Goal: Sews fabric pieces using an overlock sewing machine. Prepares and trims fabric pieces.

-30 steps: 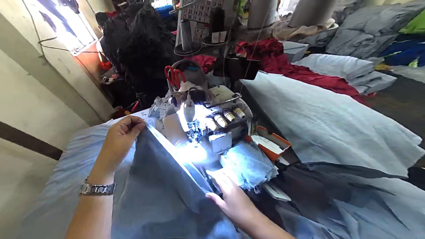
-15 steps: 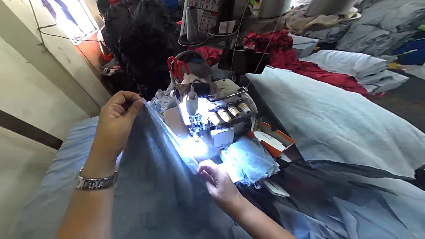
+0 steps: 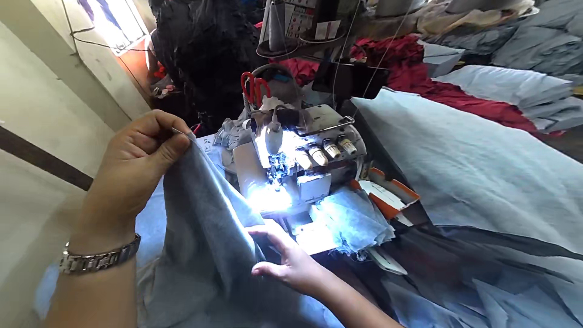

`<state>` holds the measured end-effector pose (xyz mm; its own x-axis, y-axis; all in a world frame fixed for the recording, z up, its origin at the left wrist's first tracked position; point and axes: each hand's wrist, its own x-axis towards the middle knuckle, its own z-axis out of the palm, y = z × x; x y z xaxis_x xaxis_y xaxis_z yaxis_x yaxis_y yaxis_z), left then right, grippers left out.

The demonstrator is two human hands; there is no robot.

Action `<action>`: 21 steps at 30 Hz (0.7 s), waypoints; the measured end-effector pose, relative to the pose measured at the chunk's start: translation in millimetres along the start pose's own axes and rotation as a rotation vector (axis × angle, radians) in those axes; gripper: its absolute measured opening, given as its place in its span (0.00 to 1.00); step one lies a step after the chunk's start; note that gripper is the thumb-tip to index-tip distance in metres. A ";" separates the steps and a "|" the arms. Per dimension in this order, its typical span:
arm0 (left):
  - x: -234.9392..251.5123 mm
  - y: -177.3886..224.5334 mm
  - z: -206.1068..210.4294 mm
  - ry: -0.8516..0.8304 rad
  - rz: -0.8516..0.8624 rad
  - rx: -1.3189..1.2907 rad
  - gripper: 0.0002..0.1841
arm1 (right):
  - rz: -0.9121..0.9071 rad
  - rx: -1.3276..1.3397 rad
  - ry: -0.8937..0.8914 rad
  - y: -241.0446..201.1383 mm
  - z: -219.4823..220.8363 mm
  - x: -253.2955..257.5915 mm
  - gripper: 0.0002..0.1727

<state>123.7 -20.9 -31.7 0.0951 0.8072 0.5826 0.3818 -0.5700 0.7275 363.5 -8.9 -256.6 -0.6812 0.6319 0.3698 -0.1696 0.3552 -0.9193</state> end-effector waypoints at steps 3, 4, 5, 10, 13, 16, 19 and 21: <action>2.3 0.4 4.1 -0.030 0.008 -0.008 0.02 | -0.048 0.094 -0.020 -6.7 -1.1 6.8 0.17; 2.4 1.0 2.8 -0.018 0.007 -0.001 0.03 | -0.033 0.081 -0.029 -9.1 -3.6 7.1 0.14; 2.2 1.2 0.9 -0.002 0.005 0.015 0.04 | -0.017 0.060 -0.043 -10.2 -6.9 6.4 0.15; -5.9 -0.5 8.4 -0.040 -0.033 0.051 0.04 | -0.004 0.091 -0.035 -18.8 -13.9 5.2 0.38; -7.3 -2.2 24.7 -0.177 -0.039 0.004 0.02 | -0.016 0.004 -0.037 -25.0 -11.4 13.6 0.28; -1.2 -2.7 23.4 -0.123 0.003 0.006 0.02 | 0.085 -0.062 -0.132 -28.2 -17.5 13.5 0.18; 0.0 -3.6 13.4 0.047 -0.025 0.126 0.06 | 0.091 -0.135 -0.147 -19.2 -26.0 -4.0 0.16; -6.2 -10.4 10.9 0.098 -0.091 0.208 0.06 | 0.099 -0.192 -0.099 -11.8 -32.3 -21.8 0.15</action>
<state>129.2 -18.3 -46.8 -0.0344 0.8295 0.5575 0.5671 -0.4432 0.6943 403.3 -4.6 -249.4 -0.7556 0.6031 0.2557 0.0333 0.4252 -0.9045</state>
